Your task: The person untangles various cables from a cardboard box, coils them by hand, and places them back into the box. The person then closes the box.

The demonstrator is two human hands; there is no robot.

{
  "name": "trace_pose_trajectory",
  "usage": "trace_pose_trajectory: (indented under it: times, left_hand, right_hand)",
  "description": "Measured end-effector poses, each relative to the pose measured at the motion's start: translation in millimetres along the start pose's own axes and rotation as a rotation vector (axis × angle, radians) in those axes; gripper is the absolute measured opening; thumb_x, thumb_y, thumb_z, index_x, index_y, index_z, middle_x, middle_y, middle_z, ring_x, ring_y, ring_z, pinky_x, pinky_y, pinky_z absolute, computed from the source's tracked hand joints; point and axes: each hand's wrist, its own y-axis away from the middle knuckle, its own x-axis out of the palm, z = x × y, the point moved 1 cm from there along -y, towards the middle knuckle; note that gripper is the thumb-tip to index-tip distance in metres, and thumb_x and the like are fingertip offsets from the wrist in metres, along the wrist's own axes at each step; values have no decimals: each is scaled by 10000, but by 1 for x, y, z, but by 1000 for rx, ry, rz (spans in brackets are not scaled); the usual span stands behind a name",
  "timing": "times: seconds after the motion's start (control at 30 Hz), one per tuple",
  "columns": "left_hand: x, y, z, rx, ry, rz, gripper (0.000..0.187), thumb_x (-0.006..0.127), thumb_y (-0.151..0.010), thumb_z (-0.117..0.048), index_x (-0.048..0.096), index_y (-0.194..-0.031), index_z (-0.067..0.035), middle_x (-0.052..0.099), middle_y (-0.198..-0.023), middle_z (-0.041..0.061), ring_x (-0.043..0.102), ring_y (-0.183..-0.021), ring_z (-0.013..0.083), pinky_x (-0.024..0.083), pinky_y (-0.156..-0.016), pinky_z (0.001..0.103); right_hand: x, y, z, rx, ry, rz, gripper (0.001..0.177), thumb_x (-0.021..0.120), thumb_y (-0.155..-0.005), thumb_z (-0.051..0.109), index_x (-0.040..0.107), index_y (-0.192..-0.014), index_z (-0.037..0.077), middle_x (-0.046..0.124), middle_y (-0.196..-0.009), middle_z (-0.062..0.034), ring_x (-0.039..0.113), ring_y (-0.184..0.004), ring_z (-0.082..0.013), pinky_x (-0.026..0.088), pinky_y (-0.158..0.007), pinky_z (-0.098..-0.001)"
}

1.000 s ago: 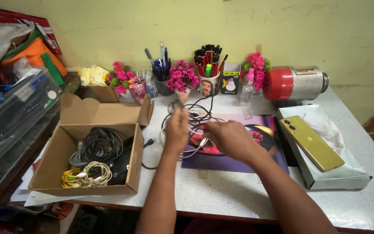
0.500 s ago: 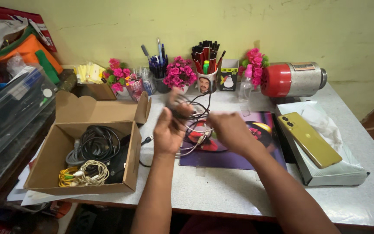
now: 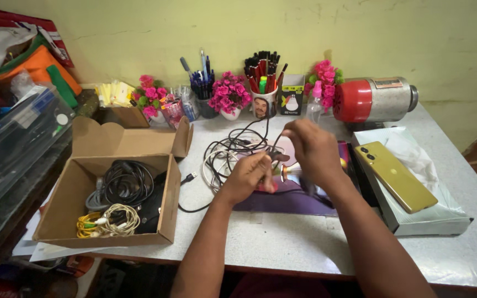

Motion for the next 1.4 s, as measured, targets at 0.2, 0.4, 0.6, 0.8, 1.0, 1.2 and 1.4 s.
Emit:
trace_pose_trajectory:
  times: [0.2, 0.4, 0.6, 0.8, 1.0, 1.2, 1.4]
  left_hand:
    - [-9, 11, -14, 333, 722, -23, 524, 443, -1185, -328, 559, -1414, 129, 455, -655, -32, 569, -649, 108, 529, -935, 314]
    - [-25, -2, -21, 393, 810, -538, 589, 482, -971, -184, 330, -1495, 38, 747, -1103, 101, 683, -1154, 223, 499, -1084, 345]
    - [-9, -1, -17, 405, -593, -548, 274, 470, -1097, -190, 660, -1212, -29, 753, -1116, 163, 715, -1061, 218, 550, -911, 348]
    - [-13, -4, 2, 137, -475, -323, 278, 513, -1055, -286, 582, -942, -42, 583, -636, 14, 553, -587, 148, 455, -544, 353]
    - [-11, 5, 2, 191, 578, 53, 481, 471, -1173, -475, 611, -959, -67, 458, -653, -94, 379, -550, 28, 371, -558, 192]
    - [0, 11, -12, 16, 363, -421, 420, 488, -1056, -485, 597, -1039, -80, 607, -761, -8, 555, -592, 54, 375, -511, 230]
    - [-25, 73, -36, -11, 180, -175, 385, 479, -1041, -502, 641, -1226, -206, 556, -770, -73, 465, -624, -4, 365, -538, 184]
  right_hand:
    - [44, 18, -13, 483, -273, 381, 223, 578, -1052, 258, 675, -1050, 57, 611, -684, -151, 575, -591, -189, 487, -598, -369]
    - [74, 36, 0, 466, -663, 643, 191, 700, -949, 172, 664, -1055, 17, 632, -820, -80, 577, -757, -94, 519, -681, -313]
    - [46, 26, 10, 535, -411, 456, 286, 723, -882, 143, 658, -1141, 40, 706, -784, -49, 680, -699, -104, 564, -663, -308]
    - [22, 8, 15, 509, -364, 295, 321, 833, -833, 238, 712, -1020, 6, 704, -755, -54, 661, -668, -111, 556, -609, -308]
    - [21, 12, 18, 465, -741, 354, 358, 734, -914, 297, 654, -1165, 54, 660, -903, -25, 639, -757, -84, 549, -653, -253]
    - [38, 18, 25, 465, -809, 361, 466, 710, -936, 321, 583, -1312, 78, 643, -941, 20, 607, -808, -59, 533, -704, -229]
    - [30, 0, 59, 571, -761, 755, 560, 801, -786, 299, 649, -1279, 82, 708, -890, -34, 636, -734, -121, 539, -631, -297]
